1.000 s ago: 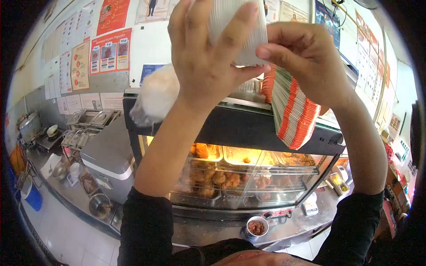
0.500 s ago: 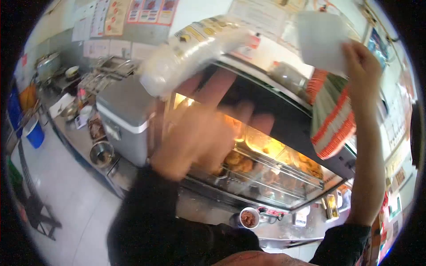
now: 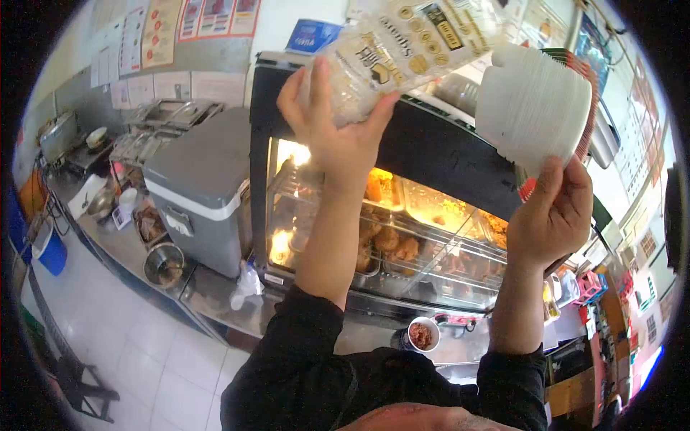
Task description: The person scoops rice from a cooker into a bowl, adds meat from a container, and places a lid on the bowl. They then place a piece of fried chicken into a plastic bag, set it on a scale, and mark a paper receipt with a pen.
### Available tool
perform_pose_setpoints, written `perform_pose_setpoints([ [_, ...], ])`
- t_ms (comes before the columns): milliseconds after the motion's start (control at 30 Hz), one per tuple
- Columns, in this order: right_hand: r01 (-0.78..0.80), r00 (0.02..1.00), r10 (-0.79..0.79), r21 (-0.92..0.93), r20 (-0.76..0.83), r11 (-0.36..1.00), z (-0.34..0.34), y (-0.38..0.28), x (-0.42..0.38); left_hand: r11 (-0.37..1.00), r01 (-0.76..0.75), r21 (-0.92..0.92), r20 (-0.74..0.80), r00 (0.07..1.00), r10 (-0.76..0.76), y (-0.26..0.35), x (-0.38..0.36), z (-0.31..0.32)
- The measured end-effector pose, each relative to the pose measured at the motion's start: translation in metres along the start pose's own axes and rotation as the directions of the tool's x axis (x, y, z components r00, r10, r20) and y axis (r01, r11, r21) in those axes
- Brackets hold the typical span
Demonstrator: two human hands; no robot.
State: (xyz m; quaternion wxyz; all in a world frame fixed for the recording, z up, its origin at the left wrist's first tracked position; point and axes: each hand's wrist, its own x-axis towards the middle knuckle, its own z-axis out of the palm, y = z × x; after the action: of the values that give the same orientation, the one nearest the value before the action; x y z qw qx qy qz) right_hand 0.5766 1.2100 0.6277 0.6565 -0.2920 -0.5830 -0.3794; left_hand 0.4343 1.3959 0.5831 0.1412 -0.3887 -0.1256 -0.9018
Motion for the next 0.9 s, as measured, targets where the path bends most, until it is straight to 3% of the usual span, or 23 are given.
perform_pose_setpoints([
  [133, -0.001, 0.997, -0.004, -0.063, -0.08, 0.998, -0.049, 0.005, 0.008, 0.986, -0.121, 0.117, -0.008, 0.992, 0.123, 0.003, 0.028, 0.003],
  [233, -0.026, 0.998, 0.019, -0.117, -0.068, 0.993, -0.114, 0.0, 0.007, 0.945, -0.273, 0.18, 0.144, 0.958, 0.249, 0.012, 0.084, -0.005],
  [267, 0.003, 1.0, 0.004, -0.295, 0.022, 0.955, -0.143, -0.002, 0.006, 0.925, -0.322, 0.201, 0.242, 0.932, 0.272, 0.015, 0.105, -0.006],
  [300, 0.077, 0.997, -0.076, -0.304, 0.016, 0.95, -0.163, 0.002, 0.003, 0.902, -0.373, 0.218, 0.338, 0.896, 0.289, 0.02, 0.129, -0.004],
  [400, -0.088, 0.996, 0.086, -0.188, -0.018, 0.978, -0.244, 0.011, -0.022, 0.865, -0.464, 0.191, 0.626, 0.736, 0.256, 0.054, 0.19, 0.023],
  [433, -0.115, 0.991, 0.124, -0.147, 0.053, 0.982, -0.259, 0.006, -0.022, 0.86, -0.481, 0.168, 0.715, 0.661, 0.23, 0.065, 0.207, 0.035],
  [533, -0.252, 0.967, 0.253, -0.088, 0.002, 0.964, -0.303, 0.014, -0.04, 0.711, -0.685, 0.158, 0.913, 0.376, 0.159, 0.082, 0.237, 0.086],
  [600, -0.35, 0.936, 0.351, -0.027, 0.011, 0.936, -0.324, 0.017, -0.05, 0.599, -0.794, 0.104, 0.975, 0.2, 0.096, 0.077, 0.227, 0.125],
  [700, -0.454, 0.887, 0.447, -0.053, -0.114, 0.889, -0.325, 0.014, -0.059, 0.465, -0.883, -0.063, 0.995, -0.094, -0.043, 0.059, 0.205, 0.171],
  [800, -0.497, 0.861, 0.494, 0.006, -0.119, 0.868, -0.334, 0.019, -0.066, 0.685, -0.723, -0.083, 0.986, -0.161, -0.051, -0.003, 0.189, 0.213],
  [900, -0.524, 0.851, 0.525, 0.098, 0.017, 0.846, -0.35, 0.02, -0.072, 0.793, -0.606, -0.062, 0.995, -0.096, 0.005, -0.036, 0.18, 0.227],
])
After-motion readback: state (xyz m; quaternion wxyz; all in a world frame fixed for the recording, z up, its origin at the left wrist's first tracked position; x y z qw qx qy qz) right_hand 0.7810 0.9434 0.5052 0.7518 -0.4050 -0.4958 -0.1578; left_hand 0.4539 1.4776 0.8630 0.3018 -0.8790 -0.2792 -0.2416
